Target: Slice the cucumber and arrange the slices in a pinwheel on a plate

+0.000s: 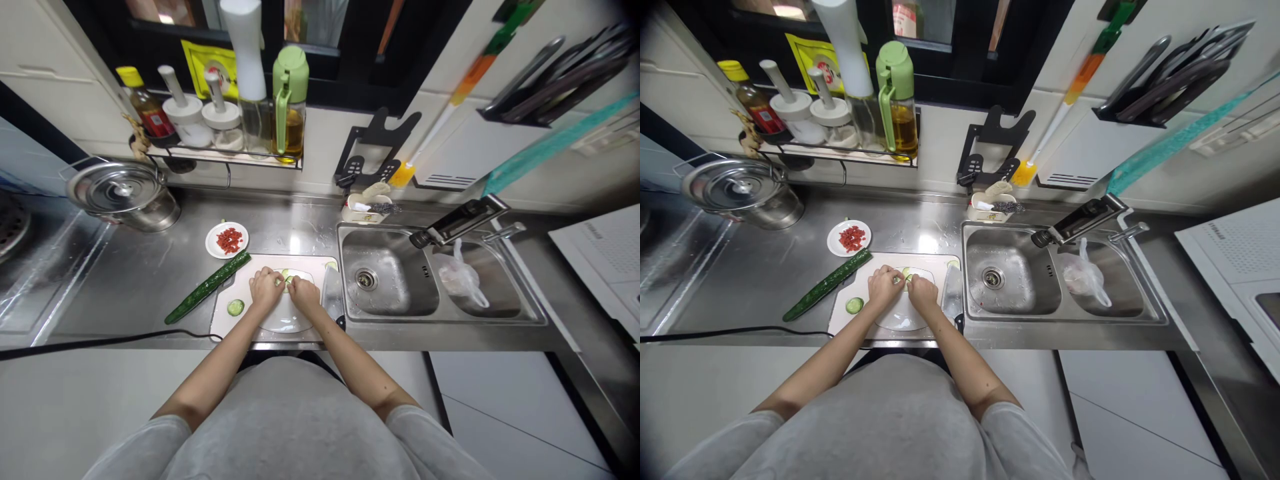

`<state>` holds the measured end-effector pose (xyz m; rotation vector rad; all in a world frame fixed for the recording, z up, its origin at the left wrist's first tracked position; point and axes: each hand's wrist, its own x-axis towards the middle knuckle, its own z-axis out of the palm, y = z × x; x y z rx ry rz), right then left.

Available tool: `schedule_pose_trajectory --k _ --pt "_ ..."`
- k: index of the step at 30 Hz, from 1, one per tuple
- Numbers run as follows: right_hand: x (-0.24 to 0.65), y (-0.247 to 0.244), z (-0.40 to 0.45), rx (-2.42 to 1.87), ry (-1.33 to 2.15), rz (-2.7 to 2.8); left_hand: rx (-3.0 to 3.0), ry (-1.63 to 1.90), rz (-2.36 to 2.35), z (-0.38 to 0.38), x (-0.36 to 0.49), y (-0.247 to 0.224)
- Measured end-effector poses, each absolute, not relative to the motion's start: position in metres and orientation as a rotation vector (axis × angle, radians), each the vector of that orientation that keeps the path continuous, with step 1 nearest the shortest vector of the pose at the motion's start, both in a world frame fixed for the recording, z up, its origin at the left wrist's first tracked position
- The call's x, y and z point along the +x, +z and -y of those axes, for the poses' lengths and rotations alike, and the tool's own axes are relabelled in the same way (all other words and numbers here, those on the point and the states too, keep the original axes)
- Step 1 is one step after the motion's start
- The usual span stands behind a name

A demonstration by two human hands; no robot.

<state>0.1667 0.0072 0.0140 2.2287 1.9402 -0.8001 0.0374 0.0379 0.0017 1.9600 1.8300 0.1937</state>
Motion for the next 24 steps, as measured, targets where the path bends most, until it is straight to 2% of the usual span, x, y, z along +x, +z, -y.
schedule_pose_trajectory --k 10,24 --pt "0.180 0.025 -0.013 2.387 -0.765 -1.861 1.862 0.235 -1.831 -0.034 0.026 0.013" --pt "0.208 0.035 0.005 2.584 -0.763 -1.783 1.745 0.410 -1.933 -0.006 -0.033 0.019"
